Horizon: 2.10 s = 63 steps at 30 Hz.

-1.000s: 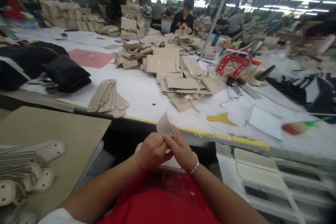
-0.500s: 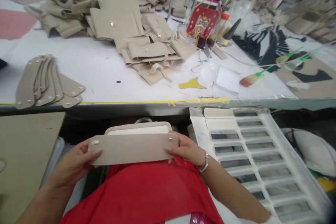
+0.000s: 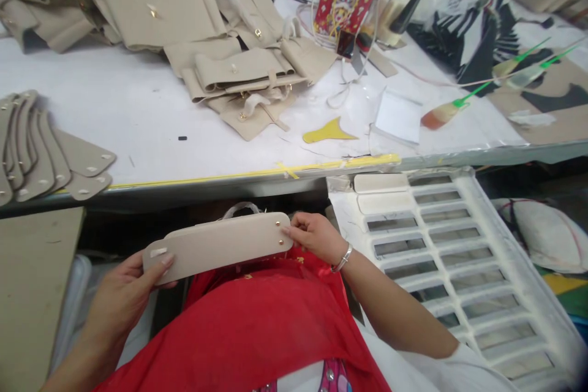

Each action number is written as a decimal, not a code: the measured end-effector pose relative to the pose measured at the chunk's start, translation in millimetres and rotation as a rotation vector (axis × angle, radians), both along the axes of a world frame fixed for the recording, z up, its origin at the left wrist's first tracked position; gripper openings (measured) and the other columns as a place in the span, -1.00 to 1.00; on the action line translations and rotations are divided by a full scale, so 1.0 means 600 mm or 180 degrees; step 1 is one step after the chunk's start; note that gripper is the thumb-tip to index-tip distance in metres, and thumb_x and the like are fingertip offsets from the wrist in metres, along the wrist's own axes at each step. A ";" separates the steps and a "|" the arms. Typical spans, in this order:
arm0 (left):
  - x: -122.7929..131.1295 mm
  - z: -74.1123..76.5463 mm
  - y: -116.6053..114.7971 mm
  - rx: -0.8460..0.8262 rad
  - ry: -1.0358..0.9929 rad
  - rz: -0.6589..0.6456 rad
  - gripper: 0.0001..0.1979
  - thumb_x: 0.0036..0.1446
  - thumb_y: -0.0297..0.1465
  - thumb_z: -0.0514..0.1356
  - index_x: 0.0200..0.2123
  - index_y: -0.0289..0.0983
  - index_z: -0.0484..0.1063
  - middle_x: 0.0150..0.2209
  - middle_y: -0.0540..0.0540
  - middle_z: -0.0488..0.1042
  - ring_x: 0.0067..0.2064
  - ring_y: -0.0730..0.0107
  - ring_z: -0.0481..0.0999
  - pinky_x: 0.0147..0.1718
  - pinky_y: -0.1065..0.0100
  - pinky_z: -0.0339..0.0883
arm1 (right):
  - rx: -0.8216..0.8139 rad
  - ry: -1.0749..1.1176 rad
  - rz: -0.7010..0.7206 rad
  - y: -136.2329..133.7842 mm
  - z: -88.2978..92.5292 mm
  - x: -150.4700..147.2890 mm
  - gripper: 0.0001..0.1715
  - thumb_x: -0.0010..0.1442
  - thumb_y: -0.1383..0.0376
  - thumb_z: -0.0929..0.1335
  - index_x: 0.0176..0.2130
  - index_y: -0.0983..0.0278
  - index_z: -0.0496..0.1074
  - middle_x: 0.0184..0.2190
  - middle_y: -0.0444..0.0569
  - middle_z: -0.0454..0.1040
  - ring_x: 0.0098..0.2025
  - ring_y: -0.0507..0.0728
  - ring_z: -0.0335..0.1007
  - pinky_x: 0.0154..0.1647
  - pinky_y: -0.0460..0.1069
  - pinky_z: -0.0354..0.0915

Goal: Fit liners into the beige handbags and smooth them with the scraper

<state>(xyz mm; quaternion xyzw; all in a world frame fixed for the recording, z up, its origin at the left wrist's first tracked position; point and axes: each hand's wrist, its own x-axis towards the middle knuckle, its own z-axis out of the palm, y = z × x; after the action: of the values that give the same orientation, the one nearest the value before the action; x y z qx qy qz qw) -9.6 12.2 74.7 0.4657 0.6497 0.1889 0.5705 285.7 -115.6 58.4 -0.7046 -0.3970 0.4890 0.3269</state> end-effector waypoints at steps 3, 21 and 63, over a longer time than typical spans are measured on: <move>0.000 -0.007 0.004 0.0100 0.0315 -0.0142 -0.53 -0.22 -0.13 0.35 -0.20 -0.21 0.49 -0.29 0.02 0.54 -0.29 0.33 0.48 -0.45 0.48 0.44 | -0.0016 -0.0451 0.0160 0.011 -0.005 0.010 -0.61 0.09 0.07 0.31 -0.55 0.33 0.29 -0.68 -0.20 0.25 -0.61 -0.08 0.08 -0.59 -0.15 -0.02; 0.012 0.006 0.033 0.2518 0.2509 -0.1891 -0.22 -0.07 -0.04 0.22 0.17 -0.26 0.13 -0.15 -0.18 0.40 -0.12 0.07 0.41 -0.11 0.09 0.33 | -0.0207 -0.1169 0.0524 0.016 0.009 0.016 -0.60 0.12 0.11 0.31 -0.59 0.33 0.36 -0.64 -0.12 0.37 -0.58 -0.05 0.14 -0.53 -0.10 -0.06; 0.261 -0.025 -0.031 0.3205 0.1217 -0.4475 -0.39 -0.21 -0.19 0.27 -0.08 -0.38 0.27 -0.15 -0.26 0.37 -0.14 0.07 0.34 -0.11 0.15 0.26 | -0.0216 -0.1091 0.0243 0.008 0.005 0.008 -0.58 0.11 0.10 0.31 -0.60 0.33 0.40 -0.69 -0.13 0.33 -0.62 -0.06 0.12 -0.58 -0.11 -0.09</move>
<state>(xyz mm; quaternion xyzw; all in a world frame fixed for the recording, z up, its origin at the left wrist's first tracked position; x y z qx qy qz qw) 147.1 -6.6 59.5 0.9767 0.1372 -0.0229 0.1636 290.7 -111.1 61.3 -0.7726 -0.4566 0.3870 0.2116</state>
